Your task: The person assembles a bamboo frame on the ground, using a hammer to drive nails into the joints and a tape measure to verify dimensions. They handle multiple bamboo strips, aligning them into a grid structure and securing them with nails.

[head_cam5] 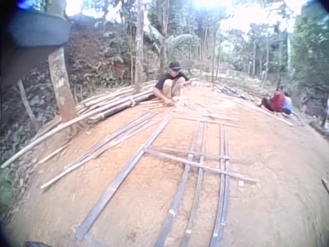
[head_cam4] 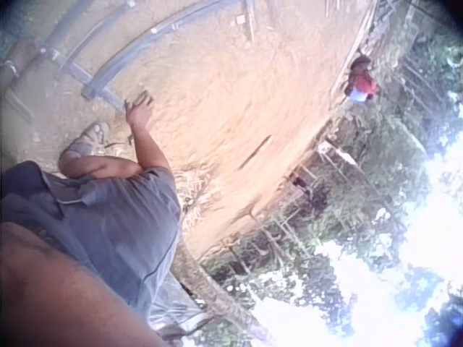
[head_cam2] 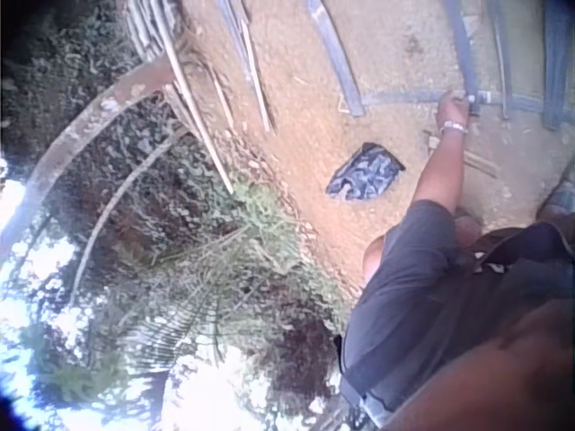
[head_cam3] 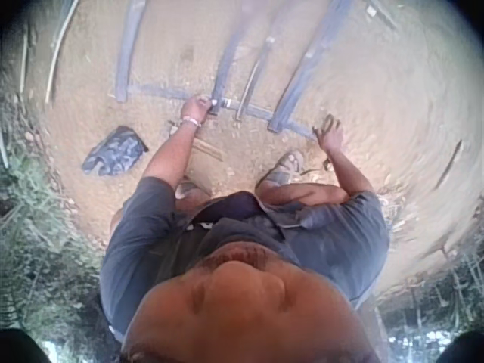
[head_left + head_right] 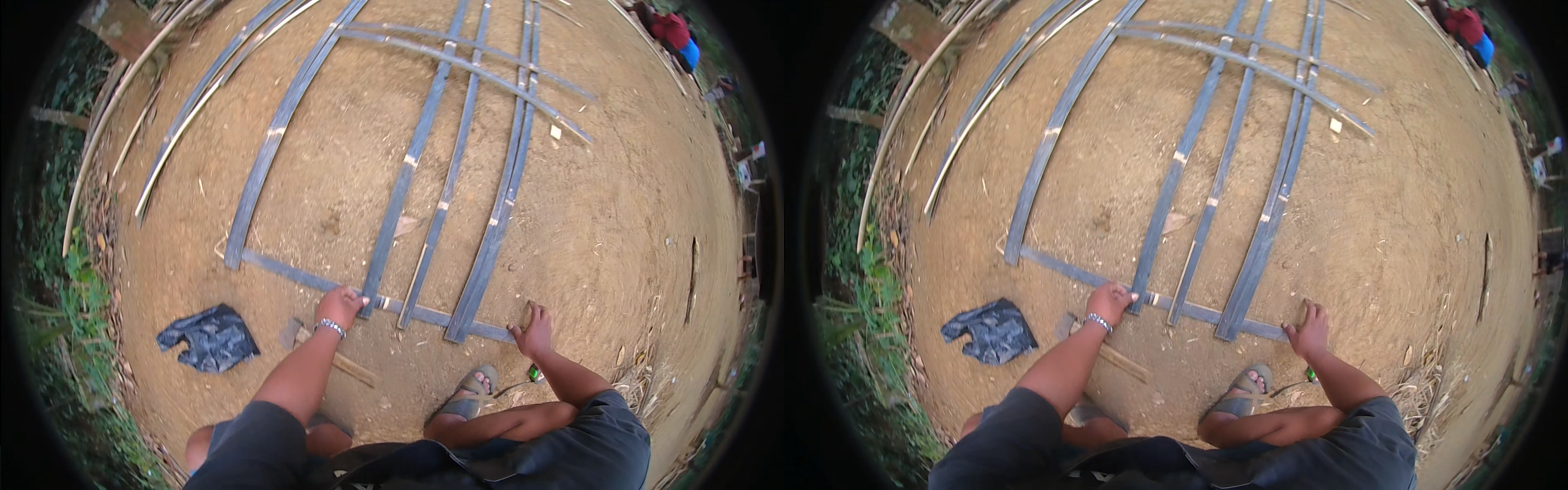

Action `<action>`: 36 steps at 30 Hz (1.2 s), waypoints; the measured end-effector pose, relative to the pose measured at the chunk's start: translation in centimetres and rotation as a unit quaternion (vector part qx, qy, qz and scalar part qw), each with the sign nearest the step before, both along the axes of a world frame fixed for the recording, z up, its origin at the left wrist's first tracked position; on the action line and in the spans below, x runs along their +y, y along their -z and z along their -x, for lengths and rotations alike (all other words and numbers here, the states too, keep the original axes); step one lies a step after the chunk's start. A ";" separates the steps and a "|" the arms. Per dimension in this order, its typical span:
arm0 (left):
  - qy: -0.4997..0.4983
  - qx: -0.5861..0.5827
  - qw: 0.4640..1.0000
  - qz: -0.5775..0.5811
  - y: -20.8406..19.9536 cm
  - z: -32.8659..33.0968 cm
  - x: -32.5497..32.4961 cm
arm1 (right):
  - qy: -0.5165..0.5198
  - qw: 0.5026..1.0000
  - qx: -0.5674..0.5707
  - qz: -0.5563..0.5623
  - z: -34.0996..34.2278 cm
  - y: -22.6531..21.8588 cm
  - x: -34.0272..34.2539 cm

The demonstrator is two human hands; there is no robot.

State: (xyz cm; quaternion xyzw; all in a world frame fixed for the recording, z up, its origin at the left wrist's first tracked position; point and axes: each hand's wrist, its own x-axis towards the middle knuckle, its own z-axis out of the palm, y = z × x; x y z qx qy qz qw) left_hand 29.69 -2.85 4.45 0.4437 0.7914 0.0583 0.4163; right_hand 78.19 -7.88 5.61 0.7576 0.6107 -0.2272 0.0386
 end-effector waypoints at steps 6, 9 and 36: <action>0.007 -0.002 1.000 0.000 -1.4 -0.4 0.3 | 0.021 0.999 -0.017 0.020 0.4 -0.7 0.4; -0.002 -0.014 1.000 -0.004 -0.8 0.0 0.0 | 0.027 0.999 -0.018 0.034 0.8 -0.9 0.5; 0.006 -0.002 0.999 -0.032 1.0 0.2 -0.5 | 0.046 0.997 -0.026 0.052 0.8 -1.3 1.0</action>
